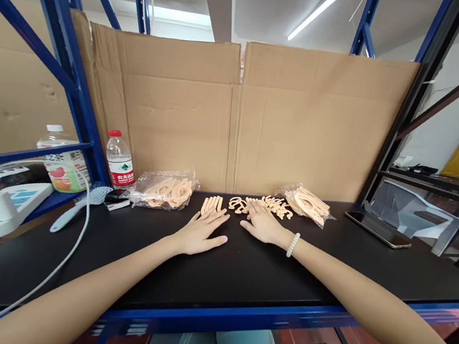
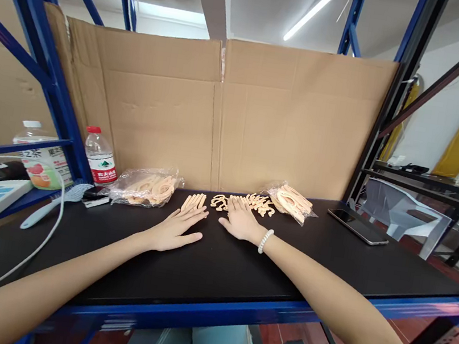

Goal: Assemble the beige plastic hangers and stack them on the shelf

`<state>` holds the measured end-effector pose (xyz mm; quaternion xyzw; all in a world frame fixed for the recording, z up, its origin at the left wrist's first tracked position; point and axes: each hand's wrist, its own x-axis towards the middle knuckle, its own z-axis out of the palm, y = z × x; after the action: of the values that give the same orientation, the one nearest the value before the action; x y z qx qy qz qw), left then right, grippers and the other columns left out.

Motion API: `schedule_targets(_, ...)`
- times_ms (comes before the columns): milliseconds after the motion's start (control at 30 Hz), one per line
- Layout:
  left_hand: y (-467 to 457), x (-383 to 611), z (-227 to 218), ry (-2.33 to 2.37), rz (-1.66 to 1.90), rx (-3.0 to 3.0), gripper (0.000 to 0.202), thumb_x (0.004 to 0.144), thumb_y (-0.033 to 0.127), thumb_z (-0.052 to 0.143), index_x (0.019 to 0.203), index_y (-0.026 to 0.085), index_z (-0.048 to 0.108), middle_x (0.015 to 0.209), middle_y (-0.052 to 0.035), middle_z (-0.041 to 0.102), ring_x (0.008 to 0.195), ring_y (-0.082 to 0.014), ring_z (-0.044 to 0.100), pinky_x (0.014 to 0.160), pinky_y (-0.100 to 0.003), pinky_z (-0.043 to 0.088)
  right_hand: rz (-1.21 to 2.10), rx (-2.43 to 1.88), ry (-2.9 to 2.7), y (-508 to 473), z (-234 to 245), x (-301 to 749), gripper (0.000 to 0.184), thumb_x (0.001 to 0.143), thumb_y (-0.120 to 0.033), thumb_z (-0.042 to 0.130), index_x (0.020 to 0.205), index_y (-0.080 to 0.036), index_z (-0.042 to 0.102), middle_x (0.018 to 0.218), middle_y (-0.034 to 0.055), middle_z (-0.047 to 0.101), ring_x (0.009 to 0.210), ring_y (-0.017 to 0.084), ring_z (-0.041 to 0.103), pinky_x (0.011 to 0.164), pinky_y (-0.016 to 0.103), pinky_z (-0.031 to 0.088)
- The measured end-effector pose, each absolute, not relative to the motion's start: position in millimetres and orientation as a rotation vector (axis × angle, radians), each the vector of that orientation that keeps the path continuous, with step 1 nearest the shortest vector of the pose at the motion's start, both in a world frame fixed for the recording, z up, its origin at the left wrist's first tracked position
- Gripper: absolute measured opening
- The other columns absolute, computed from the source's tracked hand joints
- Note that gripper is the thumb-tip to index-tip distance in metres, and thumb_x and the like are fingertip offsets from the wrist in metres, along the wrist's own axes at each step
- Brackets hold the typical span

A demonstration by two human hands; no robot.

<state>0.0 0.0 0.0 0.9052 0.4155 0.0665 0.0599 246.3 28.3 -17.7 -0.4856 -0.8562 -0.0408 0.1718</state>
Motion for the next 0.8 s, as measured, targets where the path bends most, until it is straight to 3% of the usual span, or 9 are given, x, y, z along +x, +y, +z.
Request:
schedule_targets(133, 3, -1, 2, 1.206, 0.156, 2.747, 0.068, 0.092, 0.065, 0.032, 0.15, 0.03, 0.025, 0.158, -0.0072, 0.019, 0.146, -0.0307, 0.011, 0.114, -0.059, 0.009, 0.073, -1.527, -2.485, 24, -25, 242, 0.077, 0.096, -0.057, 0.028, 0.148, 0.0, 0.026, 0.154, 0.0232, 0.02, 0.144, 0.034, 0.013, 0.117, 0.051, 0.011)
schedule_targets(433, 25, -7, 2, 1.191, 0.137, 2.757, 0.067, 0.091, 0.067, 0.032, 0.147, 0.03, 0.033, 0.158, -0.0066, 0.021, 0.146, -0.0287, 0.014, 0.114, -0.058, 0.012, 0.103, -1.497, -2.511, 39, -27, 242, 0.08, 0.095, -0.059, 0.029, 0.15, 0.0, 0.021, 0.155, 0.0215, 0.015, 0.144, 0.033, 0.011, 0.117, 0.047, 0.013)
schedule_targets(633, 32, -9, 1, 1.21, 0.185, 2.758, 0.067, 0.091, 0.065, 0.034, 0.145, 0.026, 0.036, 0.157, -0.0085, 0.023, 0.146, -0.0289, 0.017, 0.116, -0.053, 0.014, 0.075, -1.339, -2.466, 44, -20, 248, 0.076, 0.095, -0.057, 0.031, 0.149, -0.004, 0.025, 0.154, 0.0193, 0.022, 0.144, 0.033, 0.015, 0.117, 0.049, 0.018)
schedule_targets(800, 32, -9, -1, 1.22, 0.209, 2.755, 0.074, 0.09, 0.067, 0.034, 0.15, 0.023, 0.026, 0.158, -0.0103, 0.02, 0.146, -0.0294, 0.016, 0.116, -0.051, 0.015, -0.264, -1.258, -2.329, 54, -10, 294, 0.054, 0.096, -0.034, 0.03, 0.144, -0.01, 0.036, 0.145, 0.0173, 0.043, 0.138, 0.031, 0.031, 0.112, 0.05, 0.029)
